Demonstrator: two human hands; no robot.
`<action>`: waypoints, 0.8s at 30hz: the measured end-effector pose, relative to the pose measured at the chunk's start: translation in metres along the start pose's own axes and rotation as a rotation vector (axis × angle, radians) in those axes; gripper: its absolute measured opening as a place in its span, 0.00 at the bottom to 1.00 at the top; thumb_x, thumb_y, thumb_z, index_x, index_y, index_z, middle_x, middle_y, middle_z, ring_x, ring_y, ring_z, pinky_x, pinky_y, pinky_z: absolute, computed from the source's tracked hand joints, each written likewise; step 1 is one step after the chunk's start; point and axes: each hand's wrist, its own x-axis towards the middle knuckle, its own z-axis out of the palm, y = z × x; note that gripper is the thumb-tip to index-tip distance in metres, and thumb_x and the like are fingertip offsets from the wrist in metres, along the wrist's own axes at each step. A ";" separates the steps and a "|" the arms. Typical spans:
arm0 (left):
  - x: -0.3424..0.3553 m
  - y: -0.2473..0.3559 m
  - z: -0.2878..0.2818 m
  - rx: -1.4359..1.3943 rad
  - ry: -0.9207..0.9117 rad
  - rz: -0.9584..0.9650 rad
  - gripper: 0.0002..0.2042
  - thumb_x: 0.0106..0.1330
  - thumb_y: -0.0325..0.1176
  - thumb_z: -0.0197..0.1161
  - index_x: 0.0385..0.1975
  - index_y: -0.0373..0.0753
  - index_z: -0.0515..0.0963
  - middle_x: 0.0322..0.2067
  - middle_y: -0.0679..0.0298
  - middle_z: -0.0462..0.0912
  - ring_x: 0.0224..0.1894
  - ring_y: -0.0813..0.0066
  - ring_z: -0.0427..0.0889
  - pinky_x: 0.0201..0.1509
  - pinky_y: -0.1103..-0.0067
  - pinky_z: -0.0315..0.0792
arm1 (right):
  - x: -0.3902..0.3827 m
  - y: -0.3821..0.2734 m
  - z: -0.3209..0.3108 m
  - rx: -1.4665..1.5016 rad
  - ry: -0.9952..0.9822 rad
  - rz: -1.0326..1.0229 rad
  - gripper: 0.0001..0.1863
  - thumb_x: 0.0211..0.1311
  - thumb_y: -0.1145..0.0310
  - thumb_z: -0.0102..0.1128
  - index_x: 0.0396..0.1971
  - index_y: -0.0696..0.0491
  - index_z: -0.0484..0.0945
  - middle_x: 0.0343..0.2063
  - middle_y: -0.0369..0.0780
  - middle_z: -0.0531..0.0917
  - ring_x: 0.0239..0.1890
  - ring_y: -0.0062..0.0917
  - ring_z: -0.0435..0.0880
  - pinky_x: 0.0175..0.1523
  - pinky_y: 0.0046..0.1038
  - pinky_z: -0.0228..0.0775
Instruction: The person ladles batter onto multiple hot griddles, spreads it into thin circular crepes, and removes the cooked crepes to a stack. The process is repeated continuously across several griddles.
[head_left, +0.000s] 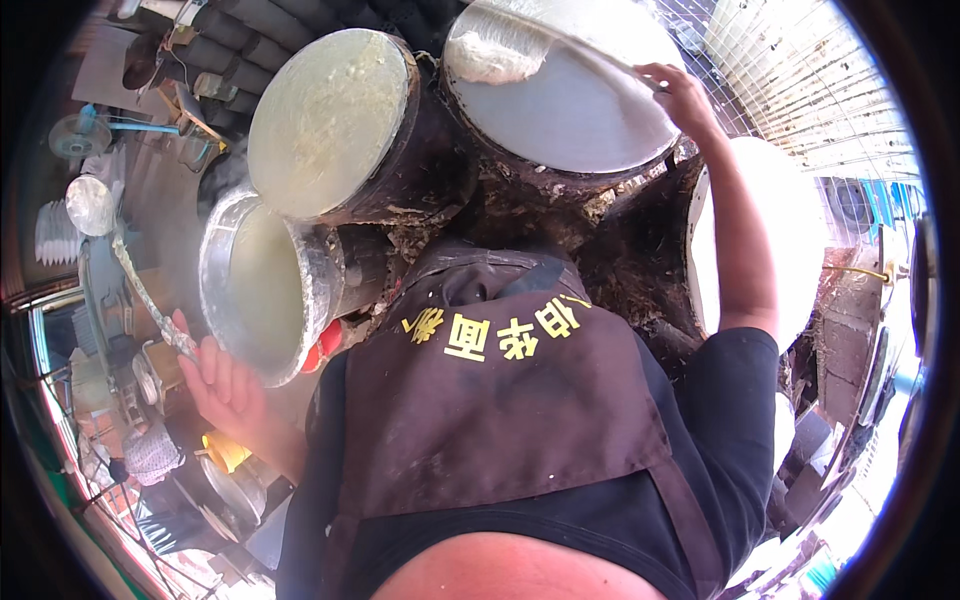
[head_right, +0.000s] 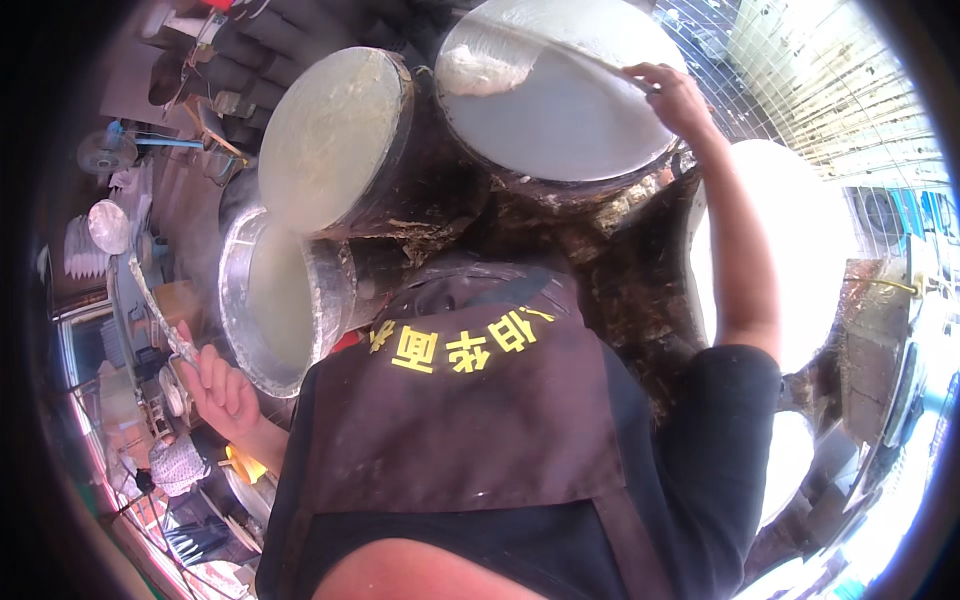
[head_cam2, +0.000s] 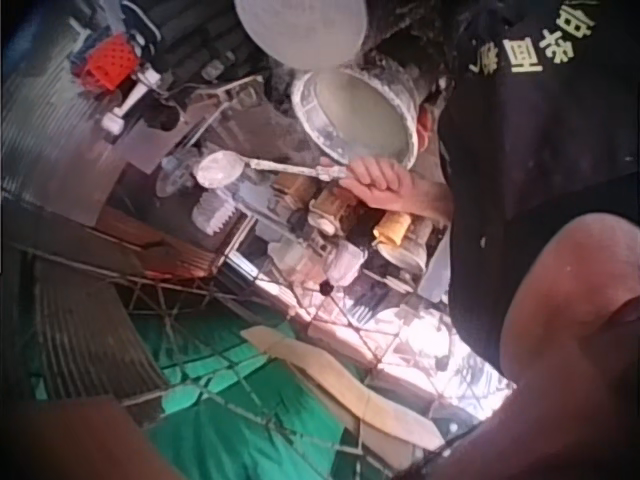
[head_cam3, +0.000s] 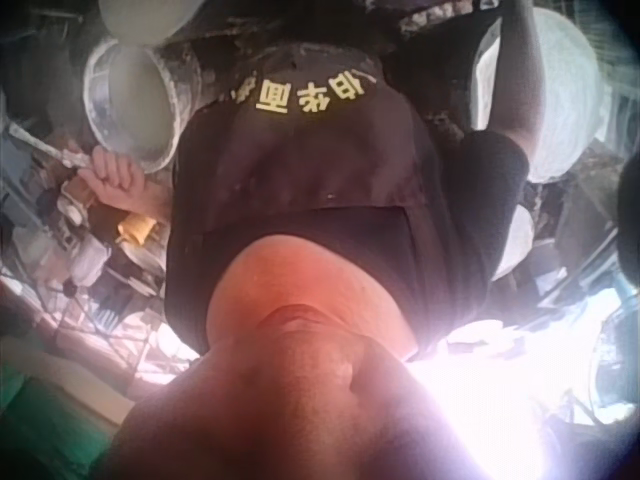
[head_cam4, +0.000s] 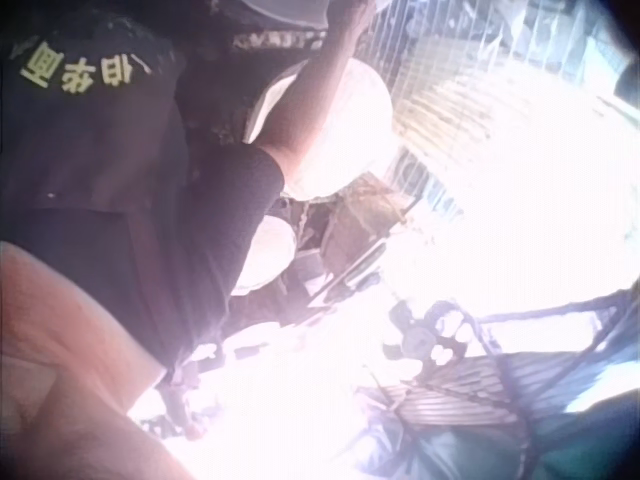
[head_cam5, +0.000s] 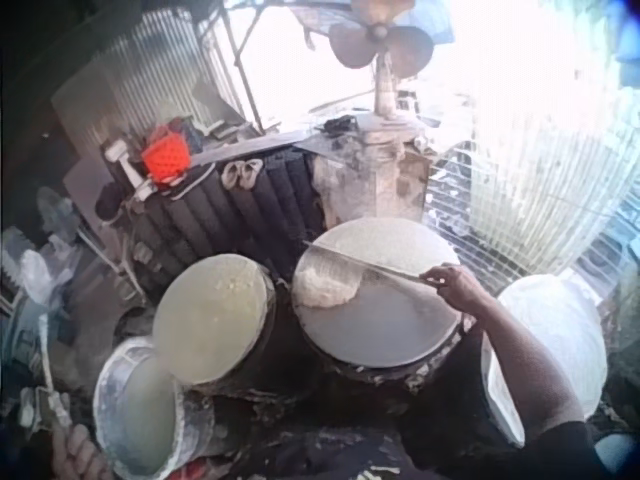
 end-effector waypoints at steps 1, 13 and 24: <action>-0.001 0.001 0.000 0.001 -0.009 0.001 0.25 0.77 0.33 0.39 0.69 0.35 0.44 0.24 0.65 0.59 0.15 0.82 0.58 0.11 0.86 0.58 | 0.004 -0.005 0.007 0.010 0.009 -0.095 0.22 0.56 0.83 0.52 0.47 0.45 0.81 0.43 0.43 0.83 0.43 0.30 0.83 0.48 0.31 0.77; -0.016 0.004 0.004 0.099 0.114 0.024 0.24 0.77 0.37 0.38 0.70 0.42 0.45 0.22 0.69 0.60 0.13 0.85 0.57 0.09 0.87 0.57 | -0.001 -0.013 -0.004 -0.039 0.018 -0.184 0.19 0.54 0.84 0.53 0.42 0.49 0.83 0.42 0.43 0.83 0.44 0.32 0.82 0.50 0.31 0.76; -0.023 0.004 0.008 0.086 0.151 0.032 0.24 0.78 0.38 0.36 0.70 0.42 0.46 0.22 0.69 0.59 0.13 0.85 0.56 0.08 0.87 0.56 | -0.026 0.001 -0.025 -0.010 -0.043 -0.058 0.15 0.61 0.81 0.51 0.41 0.49 0.83 0.40 0.40 0.83 0.42 0.28 0.82 0.49 0.28 0.76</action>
